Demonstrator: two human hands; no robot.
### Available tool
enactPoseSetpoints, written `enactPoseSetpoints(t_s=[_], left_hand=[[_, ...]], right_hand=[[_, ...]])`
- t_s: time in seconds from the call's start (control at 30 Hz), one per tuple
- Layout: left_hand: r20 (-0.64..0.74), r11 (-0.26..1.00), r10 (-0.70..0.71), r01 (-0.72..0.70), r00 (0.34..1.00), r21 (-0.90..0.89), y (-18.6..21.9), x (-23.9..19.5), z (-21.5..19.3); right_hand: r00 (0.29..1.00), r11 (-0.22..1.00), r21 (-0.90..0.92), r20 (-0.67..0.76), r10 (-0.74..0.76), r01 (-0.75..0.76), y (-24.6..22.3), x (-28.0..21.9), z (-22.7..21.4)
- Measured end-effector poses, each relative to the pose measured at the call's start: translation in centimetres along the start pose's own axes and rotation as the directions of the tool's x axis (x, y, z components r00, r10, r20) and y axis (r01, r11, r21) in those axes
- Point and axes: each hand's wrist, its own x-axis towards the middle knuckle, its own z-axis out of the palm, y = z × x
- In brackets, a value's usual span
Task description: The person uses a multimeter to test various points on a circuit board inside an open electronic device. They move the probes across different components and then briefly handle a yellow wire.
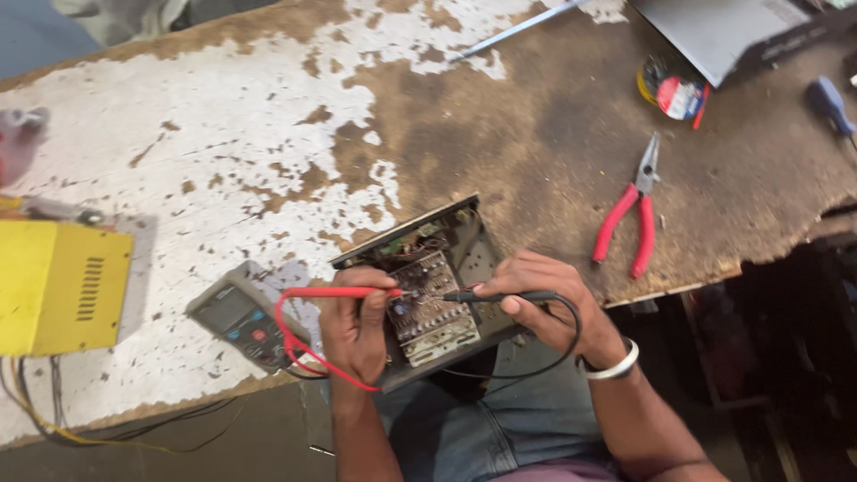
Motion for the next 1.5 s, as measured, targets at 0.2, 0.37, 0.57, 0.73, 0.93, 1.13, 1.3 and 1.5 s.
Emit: enactPoseSetpoints(t_s=[0.2, 0.37, 0.57, 0.73, 0.93, 1.13, 1.3, 1.5], left_hand=[[-0.058, 0.970, 0.180, -0.187, 0.982, -0.153, -2.5, -1.1, -0.4], [-0.209, 0.966, 0.127, -0.169, 0.970, -0.198, -3.2, -1.8, -0.7], [-0.204, 0.969, 0.077, -0.122, 0.976, -0.216, -3.4, -1.5, -1.0], [-0.119, 0.986, 0.117, -0.130, 0.986, -0.102, -3.0, -1.6, -1.0], [-0.164, 0.982, 0.056, -0.084, 0.985, -0.170, -1.6, -1.5, -0.1], [-0.084, 0.984, 0.097, -0.108, 0.992, -0.145, -1.2, -1.0, 0.0], [-0.047, 0.983, 0.126, -0.131, 0.991, -0.130, -1.3, -1.4, -0.5], [-0.072, 0.953, 0.085, -0.102, 0.994, -0.284, -1.9, -1.8, -0.6]], right_hand=[[1.000, 0.999, 0.048, -0.012, -0.016, 0.016, -0.3, -0.2, -0.5], [0.997, 0.991, 0.113, 0.016, -0.080, 0.078, -0.4, -0.2, -0.8], [0.998, 0.995, 0.083, 0.013, -0.061, 0.060, -1.0, 0.0, -1.0], [0.999, 0.999, 0.024, 0.036, -0.026, 0.026, -0.7, 0.0, -0.7], [1.000, 1.000, -0.014, 0.029, 0.005, -0.004, -0.8, 0.1, -0.3], [1.000, 0.999, -0.027, 0.002, -0.029, 0.029, -0.4, 0.2, -0.4], [0.999, 0.999, -0.042, -0.011, -0.034, 0.033, -0.2, -0.2, -0.2], [0.992, 0.995, 0.048, -0.091, -0.086, 0.090, 0.2, -0.3, 0.0]])
